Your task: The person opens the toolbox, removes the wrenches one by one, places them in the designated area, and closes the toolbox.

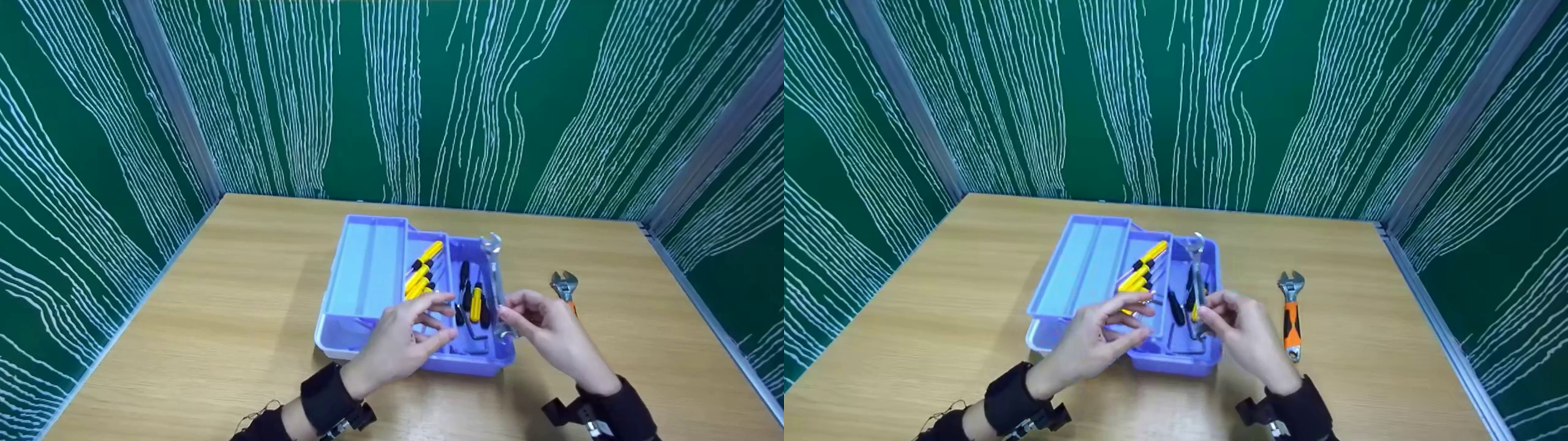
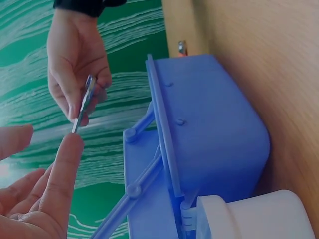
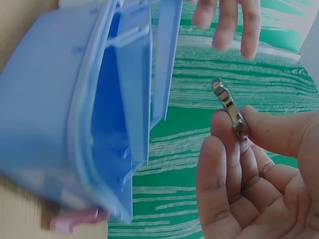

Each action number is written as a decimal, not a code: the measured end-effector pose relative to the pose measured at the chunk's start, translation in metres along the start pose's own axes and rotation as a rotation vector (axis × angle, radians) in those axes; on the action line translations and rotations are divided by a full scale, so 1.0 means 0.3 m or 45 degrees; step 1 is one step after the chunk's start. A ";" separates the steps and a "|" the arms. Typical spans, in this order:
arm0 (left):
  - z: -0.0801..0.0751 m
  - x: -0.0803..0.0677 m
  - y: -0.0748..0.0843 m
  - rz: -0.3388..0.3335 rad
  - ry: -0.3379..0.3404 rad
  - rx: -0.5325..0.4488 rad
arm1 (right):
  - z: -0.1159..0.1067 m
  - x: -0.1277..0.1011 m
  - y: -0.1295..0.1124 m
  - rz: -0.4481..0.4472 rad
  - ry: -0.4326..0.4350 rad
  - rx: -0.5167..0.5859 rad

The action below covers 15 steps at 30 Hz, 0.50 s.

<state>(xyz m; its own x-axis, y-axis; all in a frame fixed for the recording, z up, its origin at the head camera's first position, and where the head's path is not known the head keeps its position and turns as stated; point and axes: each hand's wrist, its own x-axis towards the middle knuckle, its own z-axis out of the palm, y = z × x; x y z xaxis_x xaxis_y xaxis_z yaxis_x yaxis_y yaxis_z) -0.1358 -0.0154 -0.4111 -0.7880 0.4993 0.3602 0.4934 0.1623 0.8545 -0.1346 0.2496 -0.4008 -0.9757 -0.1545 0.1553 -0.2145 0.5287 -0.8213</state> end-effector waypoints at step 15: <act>0.035 -0.048 -0.020 0.143 -0.139 0.202 | -0.154 -0.029 0.168 0.222 0.073 -0.147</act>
<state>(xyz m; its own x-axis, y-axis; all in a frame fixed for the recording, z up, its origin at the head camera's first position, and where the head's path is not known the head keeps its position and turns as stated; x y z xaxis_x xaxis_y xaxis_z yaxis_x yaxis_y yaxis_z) -0.1234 -0.0147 -0.4253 -0.6848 0.6095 0.3995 0.6342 0.2284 0.7387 -0.1390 0.3161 -0.4181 -0.9987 -0.0064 0.0501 -0.0428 0.6360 -0.7705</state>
